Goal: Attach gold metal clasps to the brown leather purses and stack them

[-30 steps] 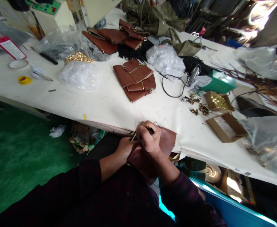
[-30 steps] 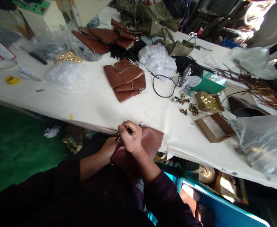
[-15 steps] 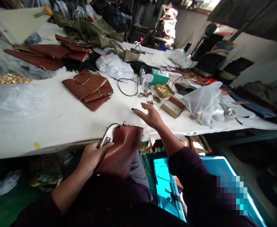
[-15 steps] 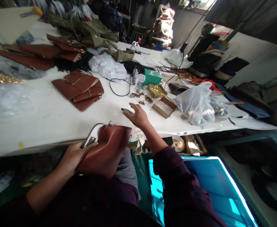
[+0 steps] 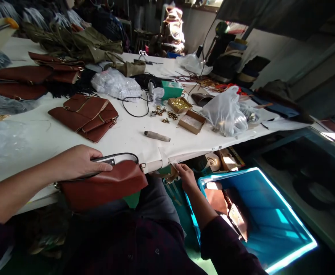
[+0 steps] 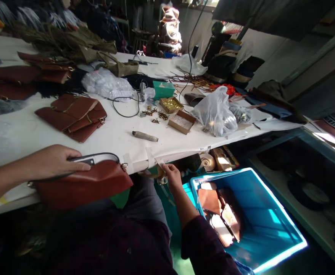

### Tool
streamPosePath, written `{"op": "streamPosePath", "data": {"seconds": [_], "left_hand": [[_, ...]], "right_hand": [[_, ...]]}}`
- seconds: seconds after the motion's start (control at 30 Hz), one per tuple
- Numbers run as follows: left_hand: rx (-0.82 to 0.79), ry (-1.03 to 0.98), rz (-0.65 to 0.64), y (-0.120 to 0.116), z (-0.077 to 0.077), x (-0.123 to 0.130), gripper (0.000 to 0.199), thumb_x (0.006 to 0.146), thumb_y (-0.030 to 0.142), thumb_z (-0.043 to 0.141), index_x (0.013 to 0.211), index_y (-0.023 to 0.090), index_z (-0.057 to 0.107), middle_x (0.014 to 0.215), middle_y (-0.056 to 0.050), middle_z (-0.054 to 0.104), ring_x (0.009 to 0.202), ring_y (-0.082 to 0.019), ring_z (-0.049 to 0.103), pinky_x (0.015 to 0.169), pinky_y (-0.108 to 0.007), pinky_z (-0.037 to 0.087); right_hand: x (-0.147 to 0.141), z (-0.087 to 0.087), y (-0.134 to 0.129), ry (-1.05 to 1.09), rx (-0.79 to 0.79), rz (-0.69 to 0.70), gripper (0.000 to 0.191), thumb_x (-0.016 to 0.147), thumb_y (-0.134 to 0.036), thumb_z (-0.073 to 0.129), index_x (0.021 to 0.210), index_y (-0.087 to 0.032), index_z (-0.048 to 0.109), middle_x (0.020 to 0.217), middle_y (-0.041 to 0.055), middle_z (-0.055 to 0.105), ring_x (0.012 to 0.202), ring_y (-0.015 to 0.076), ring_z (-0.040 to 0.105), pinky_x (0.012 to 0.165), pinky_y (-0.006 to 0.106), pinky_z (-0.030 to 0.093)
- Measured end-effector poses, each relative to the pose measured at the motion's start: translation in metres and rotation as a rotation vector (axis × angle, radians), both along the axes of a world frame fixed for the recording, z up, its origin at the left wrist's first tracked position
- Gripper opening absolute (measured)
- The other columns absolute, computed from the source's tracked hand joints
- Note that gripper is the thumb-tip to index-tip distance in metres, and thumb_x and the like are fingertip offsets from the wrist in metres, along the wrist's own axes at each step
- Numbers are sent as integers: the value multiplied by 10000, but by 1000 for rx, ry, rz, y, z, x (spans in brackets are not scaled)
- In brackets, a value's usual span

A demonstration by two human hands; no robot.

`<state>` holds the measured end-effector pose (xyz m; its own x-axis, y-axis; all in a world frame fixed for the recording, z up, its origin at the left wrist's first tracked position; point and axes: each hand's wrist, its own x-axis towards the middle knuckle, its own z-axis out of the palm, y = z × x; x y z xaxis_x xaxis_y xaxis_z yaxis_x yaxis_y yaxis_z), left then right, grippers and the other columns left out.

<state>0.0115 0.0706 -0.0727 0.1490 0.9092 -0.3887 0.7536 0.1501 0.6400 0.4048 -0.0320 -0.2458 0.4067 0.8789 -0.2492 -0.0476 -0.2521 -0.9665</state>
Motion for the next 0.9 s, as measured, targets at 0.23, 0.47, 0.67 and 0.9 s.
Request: {"op": "streamPosePath", "data": {"seconds": [0.23,0.47,0.67,0.9], "left_hand": [[48,230,-492,16,-14,10,526,769,697,685,616,206,579,580,20,451,606,-165,433,558,-290,228],[8,107,-471,2,-13,-5,468,876,653,596,738,208,647,667,24,544,654,-168,502,592,-266,317],[-46,77,-481,-8,-9,-12,413,873,607,618,847,205,711,717,26,615,688,-178,549,604,-263,342],[-52,-126,-405,-23,-6,-11,407,903,568,624,957,193,771,960,-29,782,902,-242,672,773,-282,460]], "right_hand": [[5,17,3,75,-62,99,492,713,-594,854,910,-152,769,775,29,734,695,173,617,663,276,463],[0,33,-4,4,-112,97,461,724,-589,882,829,-159,753,754,31,728,647,161,594,621,277,447],[-62,103,-10,-222,129,250,396,843,-552,833,754,-195,686,777,25,700,720,179,617,673,288,462],[-159,162,27,-287,356,816,307,1002,-514,673,944,-212,670,813,-18,662,753,142,578,692,253,426]]}}
